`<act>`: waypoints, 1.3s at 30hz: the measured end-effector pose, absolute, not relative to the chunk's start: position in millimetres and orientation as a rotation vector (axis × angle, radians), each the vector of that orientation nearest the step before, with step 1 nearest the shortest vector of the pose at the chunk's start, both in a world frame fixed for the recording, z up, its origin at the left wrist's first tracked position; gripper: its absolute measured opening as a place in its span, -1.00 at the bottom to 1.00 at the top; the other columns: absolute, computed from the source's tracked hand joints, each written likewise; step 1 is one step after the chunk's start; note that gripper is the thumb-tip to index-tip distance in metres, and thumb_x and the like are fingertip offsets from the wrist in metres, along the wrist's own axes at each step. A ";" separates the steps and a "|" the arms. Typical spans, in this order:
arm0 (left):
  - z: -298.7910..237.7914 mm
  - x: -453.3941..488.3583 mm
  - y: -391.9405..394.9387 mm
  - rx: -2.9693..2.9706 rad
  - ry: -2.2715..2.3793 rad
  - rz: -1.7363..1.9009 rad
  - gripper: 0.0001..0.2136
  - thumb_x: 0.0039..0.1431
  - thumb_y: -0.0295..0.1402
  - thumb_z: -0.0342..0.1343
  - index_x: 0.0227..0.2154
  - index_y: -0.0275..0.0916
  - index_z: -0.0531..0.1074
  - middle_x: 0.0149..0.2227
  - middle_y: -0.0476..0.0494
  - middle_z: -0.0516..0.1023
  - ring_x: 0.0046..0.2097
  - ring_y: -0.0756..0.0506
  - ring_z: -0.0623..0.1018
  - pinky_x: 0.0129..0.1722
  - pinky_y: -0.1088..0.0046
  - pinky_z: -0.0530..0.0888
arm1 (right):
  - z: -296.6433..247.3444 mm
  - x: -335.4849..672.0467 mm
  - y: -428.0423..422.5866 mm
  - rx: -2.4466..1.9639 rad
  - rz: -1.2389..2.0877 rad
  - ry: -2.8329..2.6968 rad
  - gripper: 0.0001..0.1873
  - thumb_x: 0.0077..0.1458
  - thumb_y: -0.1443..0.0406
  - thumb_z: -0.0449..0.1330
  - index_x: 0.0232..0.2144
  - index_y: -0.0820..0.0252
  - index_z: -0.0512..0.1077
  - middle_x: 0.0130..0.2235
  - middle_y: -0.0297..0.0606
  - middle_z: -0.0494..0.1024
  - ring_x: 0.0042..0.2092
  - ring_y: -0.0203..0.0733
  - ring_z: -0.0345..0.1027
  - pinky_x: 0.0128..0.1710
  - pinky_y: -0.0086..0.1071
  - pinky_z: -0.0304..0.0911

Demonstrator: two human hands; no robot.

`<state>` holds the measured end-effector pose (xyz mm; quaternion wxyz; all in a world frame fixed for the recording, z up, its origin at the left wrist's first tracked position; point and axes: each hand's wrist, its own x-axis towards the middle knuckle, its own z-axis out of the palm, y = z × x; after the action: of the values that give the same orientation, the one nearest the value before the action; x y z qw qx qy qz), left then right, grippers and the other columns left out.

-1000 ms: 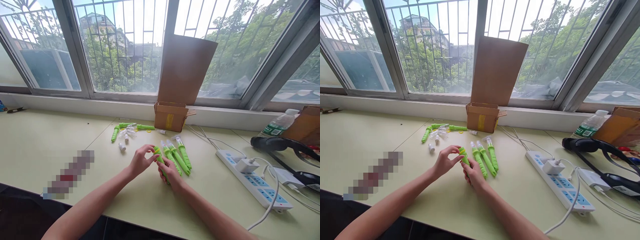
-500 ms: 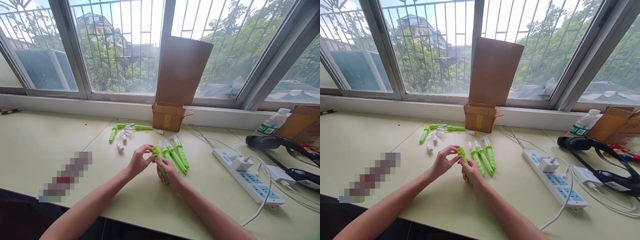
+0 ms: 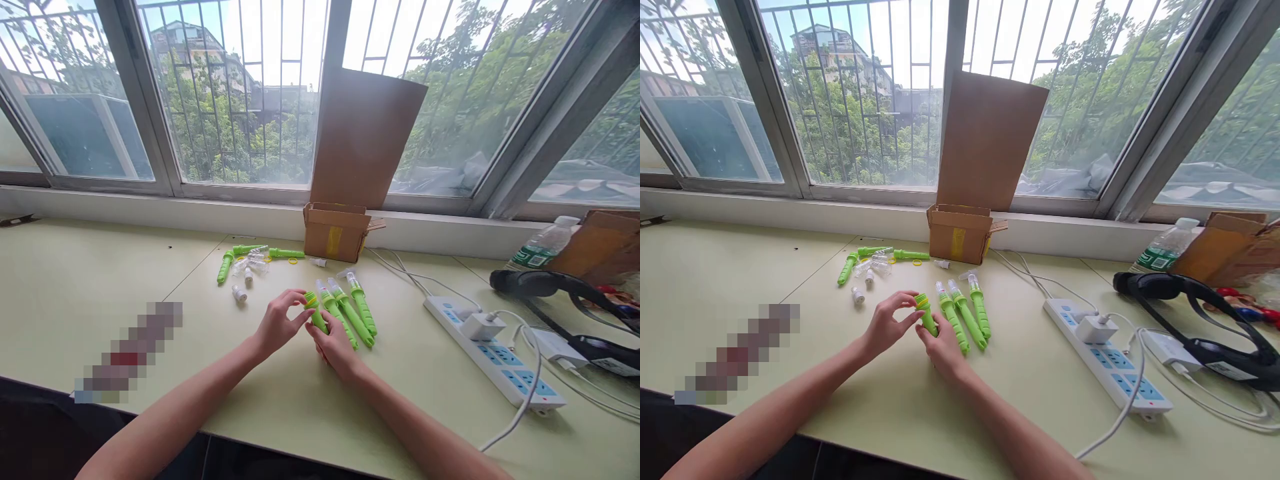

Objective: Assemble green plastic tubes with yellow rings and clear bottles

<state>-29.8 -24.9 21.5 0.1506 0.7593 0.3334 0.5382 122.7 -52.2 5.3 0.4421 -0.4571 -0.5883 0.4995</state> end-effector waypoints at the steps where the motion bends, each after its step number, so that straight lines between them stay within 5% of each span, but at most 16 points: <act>1: 21.4 -30.1 -24.5 2.194 0.956 1.539 -0.90 0.14 -0.34 0.16 -0.31 -0.23 0.39 -0.14 -0.18 0.51 -0.12 -0.09 0.54 -0.17 0.27 0.58 | 6.1 123.0 -52.4 -1.132 1.270 -1.450 -0.81 0.06 0.15 0.14 -0.34 0.11 0.28 -0.68 -0.56 0.15 -0.72 -0.40 -0.04 -0.76 -0.47 -0.08; 16: 16.9 -31.5 -22.7 2.182 0.932 1.480 -0.76 0.06 -0.32 0.24 -0.22 -0.21 0.36 -0.04 -0.21 0.47 -0.08 -0.10 0.53 -0.06 0.20 0.54 | 6.4 127.4 -50.7 -1.047 1.407 -1.413 -0.76 0.03 0.12 0.16 -0.36 0.12 0.24 -0.70 -0.57 0.17 -0.72 -0.41 -0.03 -0.79 -0.53 -0.05; 26: 15.1 -32.1 -23.4 2.198 1.001 1.566 -0.81 0.07 -0.36 0.22 -0.26 -0.22 0.37 -0.07 -0.22 0.49 -0.06 -0.14 0.53 -0.06 0.17 0.52 | 8.4 123.6 -52.4 -1.275 0.712 -1.638 -0.81 0.03 0.19 0.13 -0.30 0.13 0.38 -0.48 -0.30 0.45 -0.47 -0.16 0.30 -0.46 -0.32 0.18; 39: 20.7 -30.8 -26.1 2.281 1.052 1.513 -0.81 0.07 -0.33 0.22 -0.27 -0.20 0.35 -0.12 -0.18 0.47 -0.11 -0.12 0.53 -0.11 0.24 0.52 | 6.6 126.2 -50.8 -1.148 1.186 -1.475 -0.82 0.03 0.16 0.14 -0.44 0.12 0.28 -0.67 -0.53 0.13 -0.68 -0.38 -0.04 -0.70 -0.45 -0.06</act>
<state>-30.8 -26.1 20.7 0.1045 0.7736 0.3568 0.5132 126.2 -50.8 6.6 0.4477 -0.4636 -0.5958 0.4792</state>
